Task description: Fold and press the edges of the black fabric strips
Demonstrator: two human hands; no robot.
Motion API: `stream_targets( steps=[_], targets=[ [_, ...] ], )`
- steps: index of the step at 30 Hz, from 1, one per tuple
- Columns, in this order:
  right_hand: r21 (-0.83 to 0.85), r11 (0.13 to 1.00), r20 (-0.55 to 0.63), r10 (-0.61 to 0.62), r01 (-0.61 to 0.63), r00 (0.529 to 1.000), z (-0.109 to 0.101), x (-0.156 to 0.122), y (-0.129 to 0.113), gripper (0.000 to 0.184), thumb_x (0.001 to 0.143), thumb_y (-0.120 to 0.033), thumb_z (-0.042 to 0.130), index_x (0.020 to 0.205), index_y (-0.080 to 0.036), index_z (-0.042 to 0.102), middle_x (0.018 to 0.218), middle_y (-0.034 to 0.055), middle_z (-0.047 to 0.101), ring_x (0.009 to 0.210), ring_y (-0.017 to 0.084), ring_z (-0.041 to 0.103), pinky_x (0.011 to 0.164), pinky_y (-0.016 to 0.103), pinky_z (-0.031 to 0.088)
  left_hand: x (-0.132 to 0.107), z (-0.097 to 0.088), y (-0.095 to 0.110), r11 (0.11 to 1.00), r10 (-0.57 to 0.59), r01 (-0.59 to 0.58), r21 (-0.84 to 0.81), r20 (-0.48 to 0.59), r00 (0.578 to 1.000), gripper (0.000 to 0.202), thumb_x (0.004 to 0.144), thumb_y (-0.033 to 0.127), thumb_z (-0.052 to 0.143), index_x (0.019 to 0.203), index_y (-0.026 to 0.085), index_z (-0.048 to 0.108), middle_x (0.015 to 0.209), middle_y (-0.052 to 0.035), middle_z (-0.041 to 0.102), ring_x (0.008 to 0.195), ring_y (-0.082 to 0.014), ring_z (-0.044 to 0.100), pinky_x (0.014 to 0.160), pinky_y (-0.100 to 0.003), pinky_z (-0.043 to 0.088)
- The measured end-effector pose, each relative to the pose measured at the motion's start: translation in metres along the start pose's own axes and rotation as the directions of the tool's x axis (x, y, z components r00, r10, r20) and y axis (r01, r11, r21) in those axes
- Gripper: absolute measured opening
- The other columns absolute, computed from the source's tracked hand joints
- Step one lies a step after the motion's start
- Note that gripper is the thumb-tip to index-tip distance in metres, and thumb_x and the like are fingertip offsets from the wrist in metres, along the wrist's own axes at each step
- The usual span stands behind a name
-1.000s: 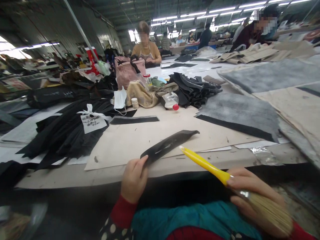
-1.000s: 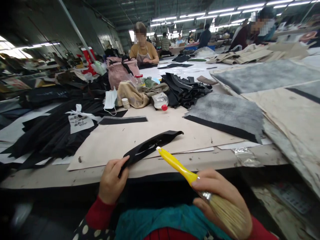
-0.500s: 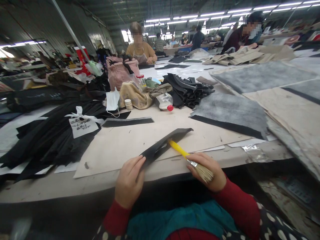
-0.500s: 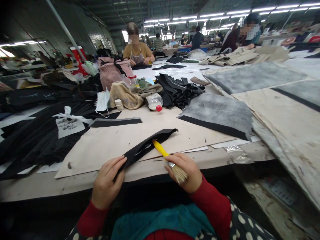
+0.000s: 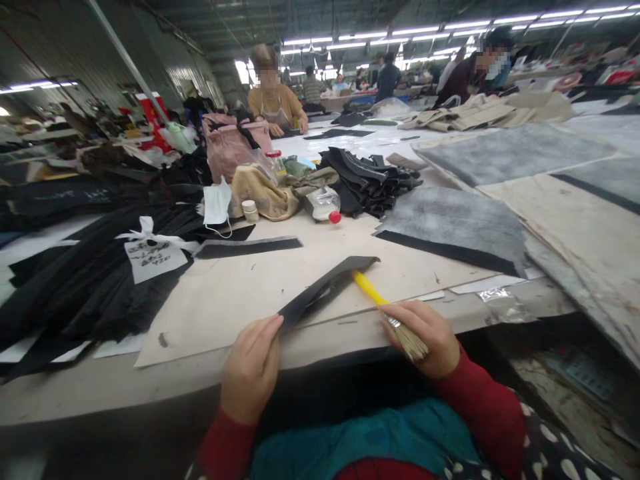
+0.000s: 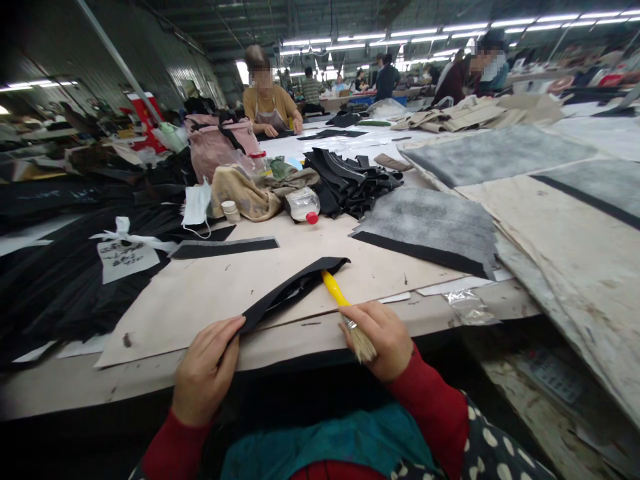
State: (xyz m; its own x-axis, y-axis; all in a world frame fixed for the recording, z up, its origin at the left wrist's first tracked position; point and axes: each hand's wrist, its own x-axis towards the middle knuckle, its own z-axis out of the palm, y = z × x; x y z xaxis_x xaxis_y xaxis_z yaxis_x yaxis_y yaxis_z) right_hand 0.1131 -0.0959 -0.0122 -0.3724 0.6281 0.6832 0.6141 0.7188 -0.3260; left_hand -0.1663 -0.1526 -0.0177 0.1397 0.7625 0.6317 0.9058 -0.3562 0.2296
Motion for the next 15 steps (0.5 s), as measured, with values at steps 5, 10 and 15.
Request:
stream_targets(
  steps=[5, 10, 15],
  targets=[
    [0.166, 0.983, 0.042, -0.083, 0.075, 0.996, 0.009, 0.004, -0.03, 0.026, 0.073, -0.017, 0.056, 0.098, -0.018, 0.059, 0.079, 0.0065, 0.062, 0.07, 0.016, 0.056, 0.061, 0.029, 0.048, 0.0, -0.002, 0.0, 1.0, 0.002, -0.002, -0.01, -0.001, 1.0, 0.039, 0.077, 0.009, 0.046, 0.113, 0.021, 0.05, 0.105, -0.0076, 0.058, 0.099, -0.0211, 0.052, 0.087, -0.04, 0.043],
    [0.079, 0.995, 0.033, -0.057, 0.054, 0.998, 0.004, 0.004, -0.009, 0.025, 0.073, -0.018, 0.055, 0.098, -0.02, 0.059, 0.081, 0.0059, 0.062, 0.071, 0.016, 0.056, 0.063, 0.03, 0.047, 0.0, -0.003, -0.001, 0.999, -0.012, 0.012, -0.03, 0.005, 1.0, 0.037, 0.077, 0.009, 0.047, 0.111, 0.021, 0.051, 0.104, -0.0071, 0.059, 0.099, -0.0201, 0.052, 0.088, -0.039, 0.043],
    [0.046, 0.999, -0.014, -0.009, 0.01, 1.0, -0.002, 0.003, -0.004, 0.028, 0.071, -0.015, 0.057, 0.099, -0.02, 0.058, 0.081, 0.0066, 0.062, 0.072, 0.018, 0.056, 0.064, 0.032, 0.047, 0.001, -0.001, -0.002, 0.999, -0.032, 0.033, -0.03, 0.017, 0.999, 0.035, 0.077, 0.011, 0.047, 0.11, 0.021, 0.053, 0.105, -0.007, 0.059, 0.1, -0.0203, 0.052, 0.088, -0.039, 0.043]
  ],
)
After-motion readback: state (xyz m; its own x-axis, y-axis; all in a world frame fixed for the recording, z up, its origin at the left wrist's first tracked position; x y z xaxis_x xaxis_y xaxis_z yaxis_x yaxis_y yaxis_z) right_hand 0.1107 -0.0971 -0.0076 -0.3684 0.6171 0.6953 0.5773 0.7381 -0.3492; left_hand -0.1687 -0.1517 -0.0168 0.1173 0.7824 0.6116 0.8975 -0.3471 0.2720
